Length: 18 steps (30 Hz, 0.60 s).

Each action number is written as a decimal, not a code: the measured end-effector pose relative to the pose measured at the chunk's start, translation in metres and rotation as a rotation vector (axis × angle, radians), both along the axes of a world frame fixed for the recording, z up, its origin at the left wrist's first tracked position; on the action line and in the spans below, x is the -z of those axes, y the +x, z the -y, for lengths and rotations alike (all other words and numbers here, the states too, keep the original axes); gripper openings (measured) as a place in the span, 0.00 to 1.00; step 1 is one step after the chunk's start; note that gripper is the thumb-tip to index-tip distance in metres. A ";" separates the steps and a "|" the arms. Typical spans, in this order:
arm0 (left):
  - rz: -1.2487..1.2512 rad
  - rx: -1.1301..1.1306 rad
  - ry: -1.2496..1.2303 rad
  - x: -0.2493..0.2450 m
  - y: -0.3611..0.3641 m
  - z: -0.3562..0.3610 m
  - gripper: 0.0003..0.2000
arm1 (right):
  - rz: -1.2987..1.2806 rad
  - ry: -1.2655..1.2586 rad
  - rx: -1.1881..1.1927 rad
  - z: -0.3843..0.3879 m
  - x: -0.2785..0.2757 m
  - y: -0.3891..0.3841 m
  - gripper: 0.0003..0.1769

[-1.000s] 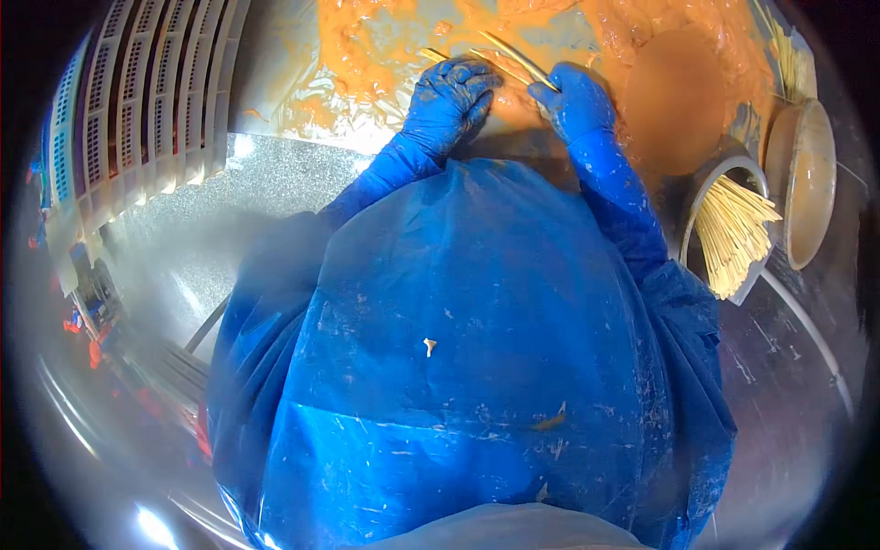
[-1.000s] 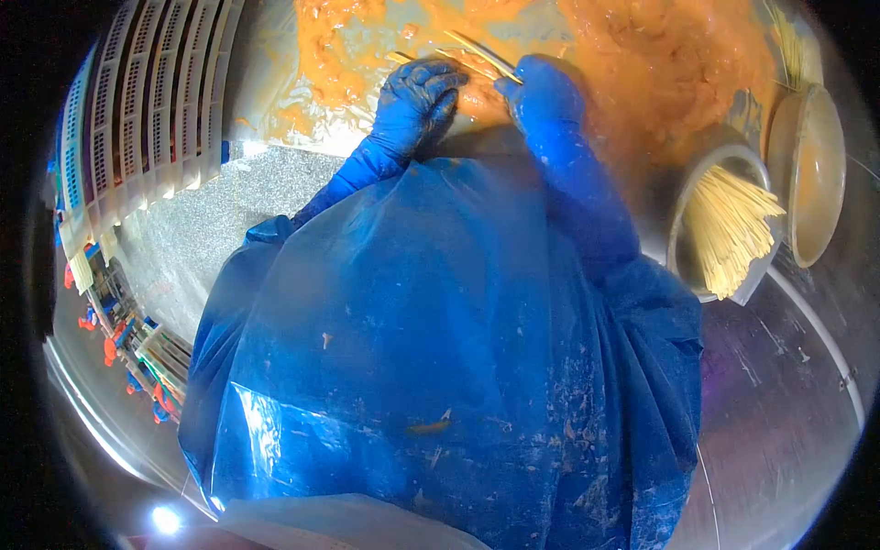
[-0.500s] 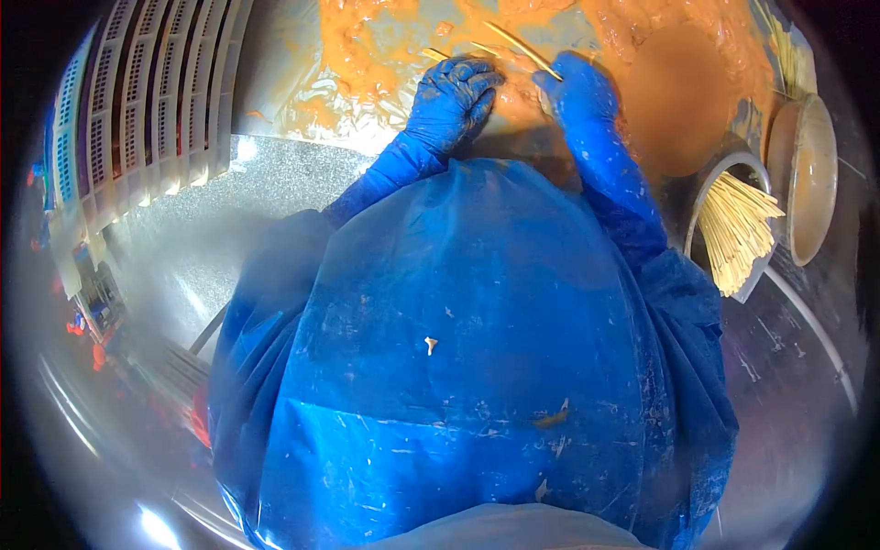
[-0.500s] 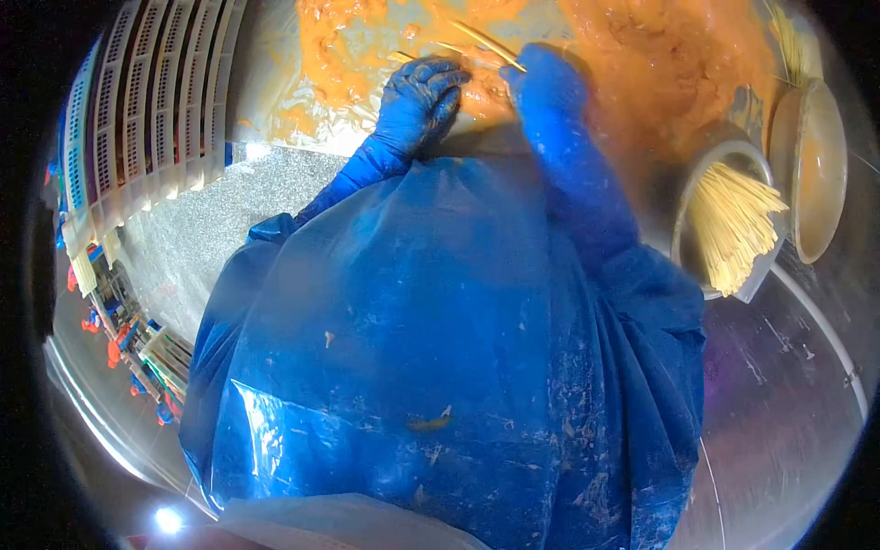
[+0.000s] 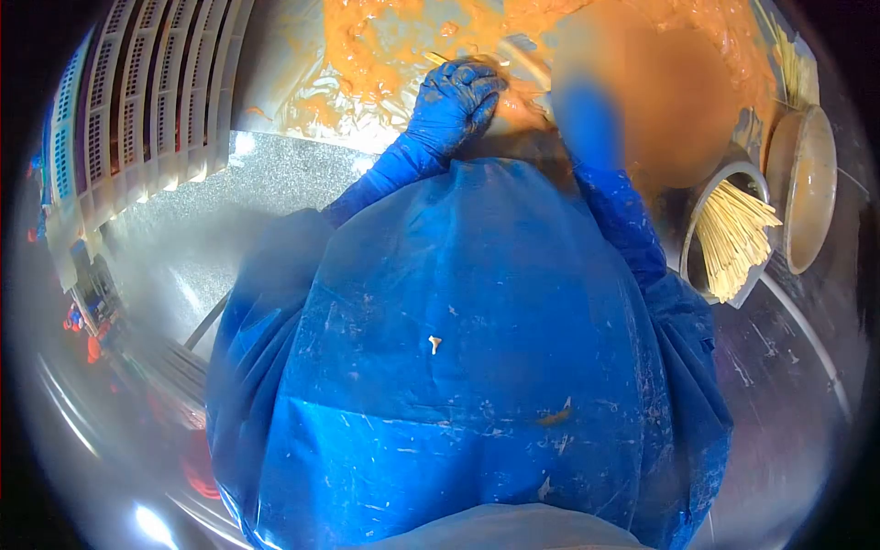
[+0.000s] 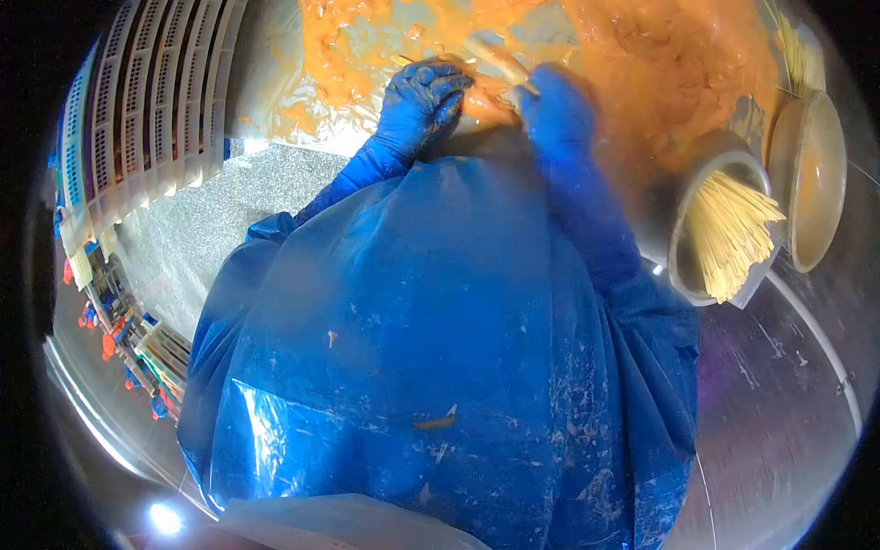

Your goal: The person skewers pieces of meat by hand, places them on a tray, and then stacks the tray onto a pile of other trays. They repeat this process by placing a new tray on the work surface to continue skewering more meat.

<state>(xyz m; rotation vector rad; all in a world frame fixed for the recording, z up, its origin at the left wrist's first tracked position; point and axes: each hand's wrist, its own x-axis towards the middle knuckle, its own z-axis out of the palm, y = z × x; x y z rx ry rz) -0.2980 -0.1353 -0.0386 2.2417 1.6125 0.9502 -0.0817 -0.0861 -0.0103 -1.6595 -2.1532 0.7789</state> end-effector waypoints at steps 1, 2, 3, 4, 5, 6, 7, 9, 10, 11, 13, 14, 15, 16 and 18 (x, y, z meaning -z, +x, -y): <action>0.004 -0.009 0.012 0.000 0.000 0.000 0.12 | 0.067 0.081 0.065 -0.002 -0.001 0.009 0.12; 0.008 -0.019 0.026 -0.001 0.000 0.000 0.12 | 0.067 0.084 0.064 -0.002 -0.004 0.018 0.12; 0.008 -0.021 0.029 -0.001 0.000 -0.001 0.12 | 0.032 0.049 0.138 0.001 -0.011 0.026 0.13; 0.004 -0.023 0.028 -0.002 -0.001 -0.001 0.12 | -0.004 0.012 0.212 0.005 -0.016 0.031 0.13; 0.000 -0.023 0.023 -0.001 -0.001 0.000 0.13 | -0.004 0.009 0.211 0.011 -0.018 0.032 0.13; 0.000 -0.022 0.018 -0.002 -0.001 0.001 0.13 | -0.091 -0.015 0.126 0.017 -0.019 0.032 0.13; 0.000 -0.016 0.022 -0.003 -0.001 0.000 0.13 | -0.179 -0.036 0.042 0.022 -0.018 0.032 0.12; -0.002 0.000 0.028 -0.002 0.000 -0.001 0.13 | -0.161 0.032 -0.063 0.030 -0.004 0.030 0.11; -0.004 -0.002 0.010 -0.001 0.000 -0.001 0.12 | -0.145 0.101 -0.177 0.033 0.001 0.028 0.10; -0.008 -0.007 -0.008 0.000 -0.002 0.000 0.11 | -0.150 0.103 -0.176 0.033 0.005 0.028 0.10; -0.012 -0.022 -0.003 -0.002 -0.001 0.002 0.11 | -0.025 -0.003 -0.068 0.031 0.000 0.022 0.10; -0.005 -0.032 0.006 -0.003 0.000 0.002 0.11 | -0.028 -0.002 -0.066 0.030 0.000 0.021 0.10; -0.004 -0.032 0.008 -0.003 -0.001 0.002 0.11 | -0.005 0.035 -0.024 0.027 -0.001 0.022 0.10; -0.011 -0.018 0.017 -0.003 -0.001 0.001 0.11 | 0.019 0.072 0.018 0.025 -0.003 0.023 0.10; -0.017 -0.006 0.027 -0.006 -0.001 0.001 0.11 | 0.015 0.064 0.083 0.018 -0.014 0.032 0.10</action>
